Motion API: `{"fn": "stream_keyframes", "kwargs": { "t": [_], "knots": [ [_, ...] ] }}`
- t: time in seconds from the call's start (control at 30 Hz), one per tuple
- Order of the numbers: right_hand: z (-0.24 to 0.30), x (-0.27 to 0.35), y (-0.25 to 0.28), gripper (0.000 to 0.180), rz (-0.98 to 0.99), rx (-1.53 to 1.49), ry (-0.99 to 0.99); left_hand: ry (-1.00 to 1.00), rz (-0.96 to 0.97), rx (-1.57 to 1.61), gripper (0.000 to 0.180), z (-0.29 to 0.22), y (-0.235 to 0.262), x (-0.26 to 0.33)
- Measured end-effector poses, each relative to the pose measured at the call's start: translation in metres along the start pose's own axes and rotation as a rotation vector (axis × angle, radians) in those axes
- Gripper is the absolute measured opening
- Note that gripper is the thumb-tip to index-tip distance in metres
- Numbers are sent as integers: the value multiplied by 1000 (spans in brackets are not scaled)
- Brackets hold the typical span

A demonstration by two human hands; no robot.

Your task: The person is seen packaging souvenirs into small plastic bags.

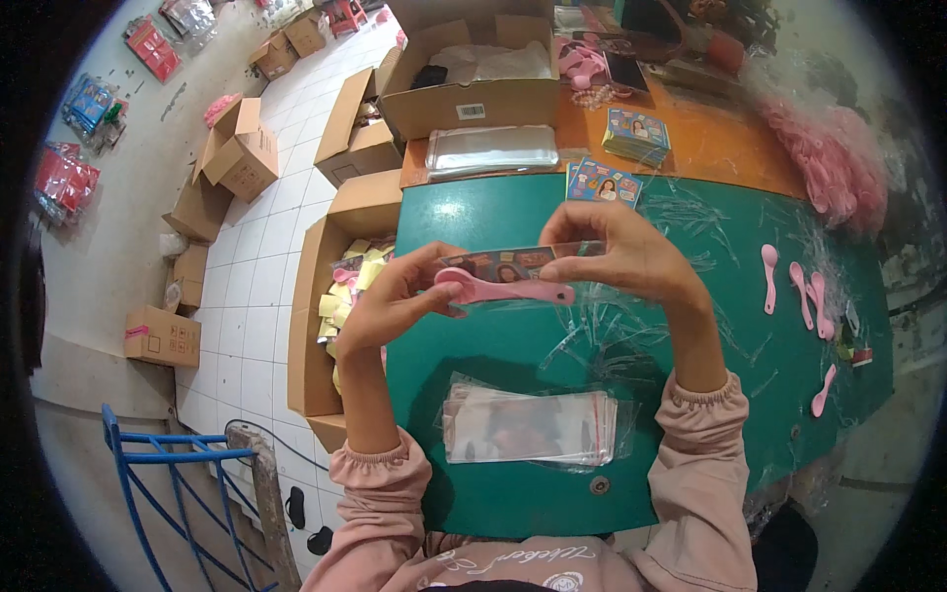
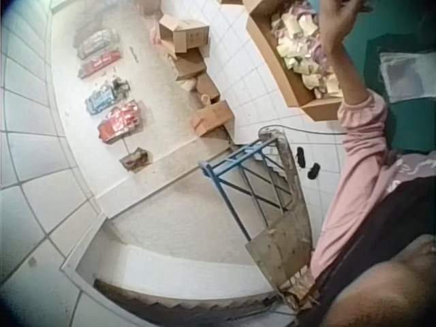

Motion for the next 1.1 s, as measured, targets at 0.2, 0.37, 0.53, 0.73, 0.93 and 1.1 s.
{"fn": "stream_keyframes", "kwargs": {
  "t": [0.2, 0.37, 0.53, 0.73, 0.93, 1.1],
  "knots": [
    [-5, 4, -2, 13, 80, -95, -161, -72, 13, 24, 39, -3, 1, 1],
    [-11, -3, -5, 13, -247, 489, -22, 185, -338, 58, 56, 33, -4, -30],
    [-41, 1, -46, 30, -18, 598, 188, 250, 53, 367, 73, 50, -22, -35],
    [-48, 8, -80, 22, 172, 562, 115, 286, 50, 321, 67, 62, -14, -29],
    [-59, 7, -84, 16, 112, 511, 83, 339, -18, 305, 53, 65, -7, -30],
    [-47, 2, -78, 17, 202, 399, 52, 321, 9, 235, 48, 65, -9, -29]
  ]
}}
Point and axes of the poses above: each hand's wrist, its own x-axis away from the middle knuckle, its own y-axis out of the back of the hand, z = x × y, the point moved 4 cm from there along -x, towards the middle knuckle, and after that the axes turned 13 degrees about y, right-handed, at the moved point
